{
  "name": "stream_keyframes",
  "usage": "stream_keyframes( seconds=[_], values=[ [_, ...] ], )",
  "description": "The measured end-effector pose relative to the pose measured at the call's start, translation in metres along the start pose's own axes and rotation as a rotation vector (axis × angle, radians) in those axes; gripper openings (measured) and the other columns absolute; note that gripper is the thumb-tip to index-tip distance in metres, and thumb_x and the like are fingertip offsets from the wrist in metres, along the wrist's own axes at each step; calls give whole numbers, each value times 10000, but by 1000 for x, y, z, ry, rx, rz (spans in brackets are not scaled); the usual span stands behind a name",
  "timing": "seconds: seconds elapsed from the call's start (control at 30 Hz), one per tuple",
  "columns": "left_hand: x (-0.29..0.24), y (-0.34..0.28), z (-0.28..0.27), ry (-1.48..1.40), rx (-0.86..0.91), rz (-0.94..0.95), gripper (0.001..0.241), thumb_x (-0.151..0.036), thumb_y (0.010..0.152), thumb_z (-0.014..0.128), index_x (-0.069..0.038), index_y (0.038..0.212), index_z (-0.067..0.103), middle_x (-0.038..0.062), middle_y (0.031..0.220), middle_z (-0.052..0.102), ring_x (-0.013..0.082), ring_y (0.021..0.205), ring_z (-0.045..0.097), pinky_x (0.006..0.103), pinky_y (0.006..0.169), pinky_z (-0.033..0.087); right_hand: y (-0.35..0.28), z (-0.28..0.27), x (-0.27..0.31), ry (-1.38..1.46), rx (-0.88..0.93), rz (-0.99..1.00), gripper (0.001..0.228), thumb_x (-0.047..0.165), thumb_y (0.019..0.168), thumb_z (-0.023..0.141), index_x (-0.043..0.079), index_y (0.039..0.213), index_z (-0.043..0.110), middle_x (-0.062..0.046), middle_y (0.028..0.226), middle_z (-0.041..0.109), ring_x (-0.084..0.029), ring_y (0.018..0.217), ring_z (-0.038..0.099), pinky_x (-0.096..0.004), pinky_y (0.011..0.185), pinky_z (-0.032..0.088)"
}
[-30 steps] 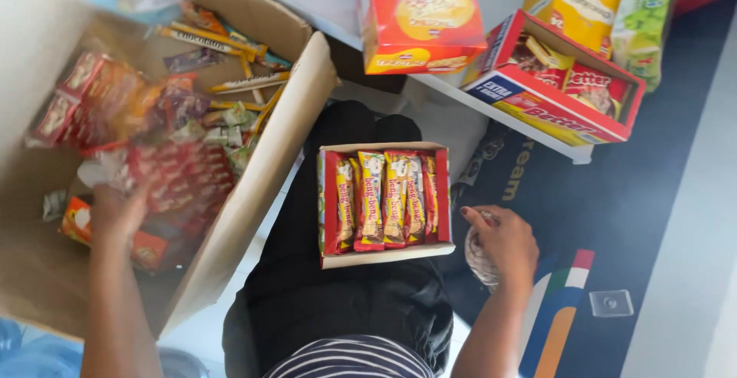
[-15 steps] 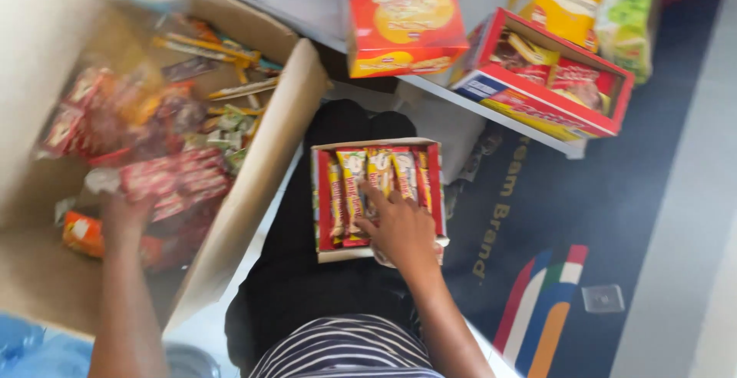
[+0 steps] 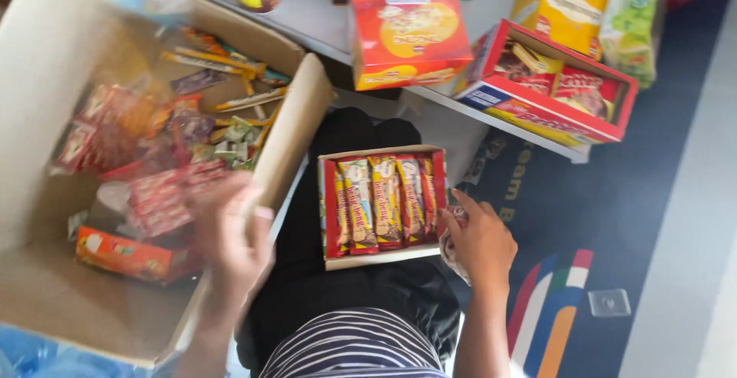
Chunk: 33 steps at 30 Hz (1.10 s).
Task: The person sorts and organizes various snacks and candies from a large box into smaller containers.
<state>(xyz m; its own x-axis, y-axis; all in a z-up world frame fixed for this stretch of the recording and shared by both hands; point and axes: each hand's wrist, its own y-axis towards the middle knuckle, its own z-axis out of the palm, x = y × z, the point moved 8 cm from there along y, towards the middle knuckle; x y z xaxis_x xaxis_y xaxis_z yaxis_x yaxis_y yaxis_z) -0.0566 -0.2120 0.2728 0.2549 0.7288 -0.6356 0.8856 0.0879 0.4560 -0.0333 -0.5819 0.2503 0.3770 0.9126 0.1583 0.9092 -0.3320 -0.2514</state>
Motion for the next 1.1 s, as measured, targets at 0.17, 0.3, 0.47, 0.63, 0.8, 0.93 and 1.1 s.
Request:
stream_keyframes(
  seconds=[0.17, 0.3, 0.47, 0.63, 0.8, 0.93, 1.1],
  values=[
    [-8, -43, 110, -197, 250, -37, 652, -225, 1016, 619, 66, 1526, 334, 304, 1542, 409, 460, 1426, 428, 502, 1179, 349, 16, 12, -43, -10, 115, 140, 490, 575, 801, 756, 279, 1191, 749, -63, 1068, 734, -306, 1015, 710, -461, 824, 565],
    [37, -70, 168, -410, 528, -471, 720, -359, 1010, 548, 37, 1550, 284, 259, 1510, 466, 405, 1383, 499, 481, 1157, 379, 14, 49, -59, 63, 325, 115, 506, 580, 759, 767, 254, 1146, 772, -52, 1099, 754, -275, 1040, 725, -427, 877, 567],
    [37, -68, 173, -321, 533, -485, 836, -322, 935, 640, 12, 1573, 215, 277, 1464, 469, 382, 1332, 525, 466, 1128, 402, 10, 54, -50, 139, 271, 49, 465, 510, 803, 739, 212, 1160, 758, -66, 1036, 774, -269, 1014, 736, -435, 875, 552],
    [39, -72, 179, -229, 575, -516, 972, -219, 842, 769, -10, 1577, 168, 288, 1430, 410, 391, 1338, 428, 509, 1093, 365, 17, 65, -62, 235, 336, 92, 449, 464, 796, 763, 191, 1152, 745, -95, 973, 780, -272, 938, 754, -432, 838, 553],
    [34, -64, 179, -387, 429, -458, 834, -202, 829, 787, -17, 1481, 301, 232, 1410, 455, 323, 1327, 490, 489, 1126, 390, 10, 80, -71, 309, 389, 96, 353, 372, 818, 753, 106, 1050, 754, -166, 884, 791, -270, 795, 789, -399, 770, 576],
    [36, -64, 175, -553, 422, -567, 810, -185, 832, 768, -24, 1477, 306, 215, 1386, 470, 294, 1313, 504, 464, 1121, 403, 0, 73, -75, 372, 365, 57, 301, 316, 821, 764, 73, 997, 737, -180, 853, 788, -251, 759, 782, -382, 742, 572],
    [30, -55, 162, -713, 373, -572, 761, -220, 848, 730, -55, 1493, 361, 201, 1415, 507, 298, 1327, 516, 464, 1140, 391, 1, 101, -100, 948, 409, -55, 179, 97, 844, 751, 16, 965, 646, -109, 916, 755, -141, 854, 689, -312, 781, 555]
  ],
)
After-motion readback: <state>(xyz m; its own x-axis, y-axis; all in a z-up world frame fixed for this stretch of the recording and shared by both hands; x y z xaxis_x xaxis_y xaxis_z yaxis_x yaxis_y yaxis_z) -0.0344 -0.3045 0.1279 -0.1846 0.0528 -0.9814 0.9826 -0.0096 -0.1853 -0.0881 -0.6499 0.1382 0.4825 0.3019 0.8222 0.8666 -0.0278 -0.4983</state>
